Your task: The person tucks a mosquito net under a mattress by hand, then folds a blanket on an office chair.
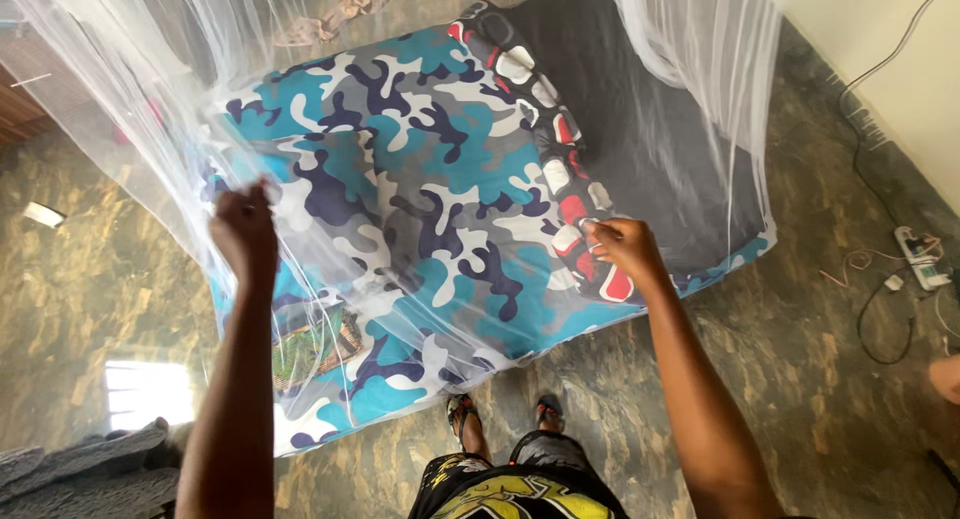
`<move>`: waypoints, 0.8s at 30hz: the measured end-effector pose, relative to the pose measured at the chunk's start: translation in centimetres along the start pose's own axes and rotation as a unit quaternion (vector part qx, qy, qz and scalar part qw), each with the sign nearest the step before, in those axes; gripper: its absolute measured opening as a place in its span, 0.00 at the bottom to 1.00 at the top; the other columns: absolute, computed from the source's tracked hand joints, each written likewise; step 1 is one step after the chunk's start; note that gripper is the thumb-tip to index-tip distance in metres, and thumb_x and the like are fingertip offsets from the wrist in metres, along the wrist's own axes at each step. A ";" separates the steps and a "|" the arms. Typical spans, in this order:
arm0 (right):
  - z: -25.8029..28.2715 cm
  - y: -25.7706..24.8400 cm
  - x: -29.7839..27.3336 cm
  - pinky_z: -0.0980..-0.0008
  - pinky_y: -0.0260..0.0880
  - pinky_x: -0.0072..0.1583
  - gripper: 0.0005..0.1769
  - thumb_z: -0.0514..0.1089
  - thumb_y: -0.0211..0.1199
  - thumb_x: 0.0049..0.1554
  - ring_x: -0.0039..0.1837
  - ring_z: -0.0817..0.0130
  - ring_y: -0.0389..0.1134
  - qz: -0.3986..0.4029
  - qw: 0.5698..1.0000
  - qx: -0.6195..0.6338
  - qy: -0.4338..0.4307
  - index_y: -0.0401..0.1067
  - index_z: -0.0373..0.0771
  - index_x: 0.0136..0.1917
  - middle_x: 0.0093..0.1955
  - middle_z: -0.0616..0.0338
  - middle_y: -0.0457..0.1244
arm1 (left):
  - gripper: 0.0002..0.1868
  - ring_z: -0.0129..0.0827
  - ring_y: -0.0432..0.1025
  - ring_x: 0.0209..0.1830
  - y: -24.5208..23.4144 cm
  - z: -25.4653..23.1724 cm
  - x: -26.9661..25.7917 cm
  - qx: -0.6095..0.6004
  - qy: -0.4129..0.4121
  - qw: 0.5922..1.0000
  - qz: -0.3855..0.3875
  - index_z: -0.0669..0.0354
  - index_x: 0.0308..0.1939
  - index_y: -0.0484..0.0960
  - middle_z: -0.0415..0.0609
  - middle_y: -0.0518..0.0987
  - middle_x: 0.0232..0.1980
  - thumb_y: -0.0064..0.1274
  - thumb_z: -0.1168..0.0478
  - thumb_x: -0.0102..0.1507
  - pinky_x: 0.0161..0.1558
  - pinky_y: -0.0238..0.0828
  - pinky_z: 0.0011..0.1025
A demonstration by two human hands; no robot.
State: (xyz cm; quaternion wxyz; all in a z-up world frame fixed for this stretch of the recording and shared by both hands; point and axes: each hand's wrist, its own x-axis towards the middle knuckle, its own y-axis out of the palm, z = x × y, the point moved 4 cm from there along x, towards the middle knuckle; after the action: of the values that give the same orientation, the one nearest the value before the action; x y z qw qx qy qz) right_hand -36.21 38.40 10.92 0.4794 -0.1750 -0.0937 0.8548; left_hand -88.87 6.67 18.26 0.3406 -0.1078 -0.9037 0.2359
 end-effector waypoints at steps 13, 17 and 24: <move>0.2 -15.5 6.7 0.71 0.75 0.44 0.19 0.52 0.68 0.58 0.42 0.70 0.73 -0.094 0.995 -0.034 0.028 0.79 0.32 0.51 0.44 0.55 0.71 | 0.22 0.45 0.78 0.29 -1.0 10.3 -6.4 0.273 -0.164 0.944 0.084 0.61 0.40 0.90 0.53 0.86 0.37 0.56 0.48 0.79 0.38 0.74 0.44; 0.2 -22.5 12.0 0.59 0.74 0.53 0.27 0.51 0.71 0.54 0.51 0.61 0.73 -0.189 0.969 -0.152 -0.045 0.75 0.32 0.61 0.56 0.48 0.69 | 0.34 0.55 0.79 0.41 2.4 6.5 -12.7 0.358 -0.151 0.902 0.188 0.64 0.57 0.84 0.63 0.85 0.44 0.54 0.33 0.71 0.37 0.75 0.49; 0.8 -23.8 27.1 0.46 0.54 0.70 0.60 0.59 0.82 0.46 0.74 0.36 0.53 -0.268 0.869 -0.289 -0.299 0.56 0.20 0.75 0.74 0.25 0.54 | 0.27 0.46 0.82 0.33 18.4 -2.1 -21.2 0.165 -0.271 0.887 0.337 0.61 0.43 0.89 0.58 0.86 0.33 0.55 0.39 0.66 0.38 0.76 0.42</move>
State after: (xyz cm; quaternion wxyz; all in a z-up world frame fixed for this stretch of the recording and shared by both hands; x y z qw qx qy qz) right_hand -30.73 73.98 13.77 0.5670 -0.0102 -0.5186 0.6399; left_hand -71.00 15.80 -1.54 -0.0049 -0.2796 -0.8185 0.5018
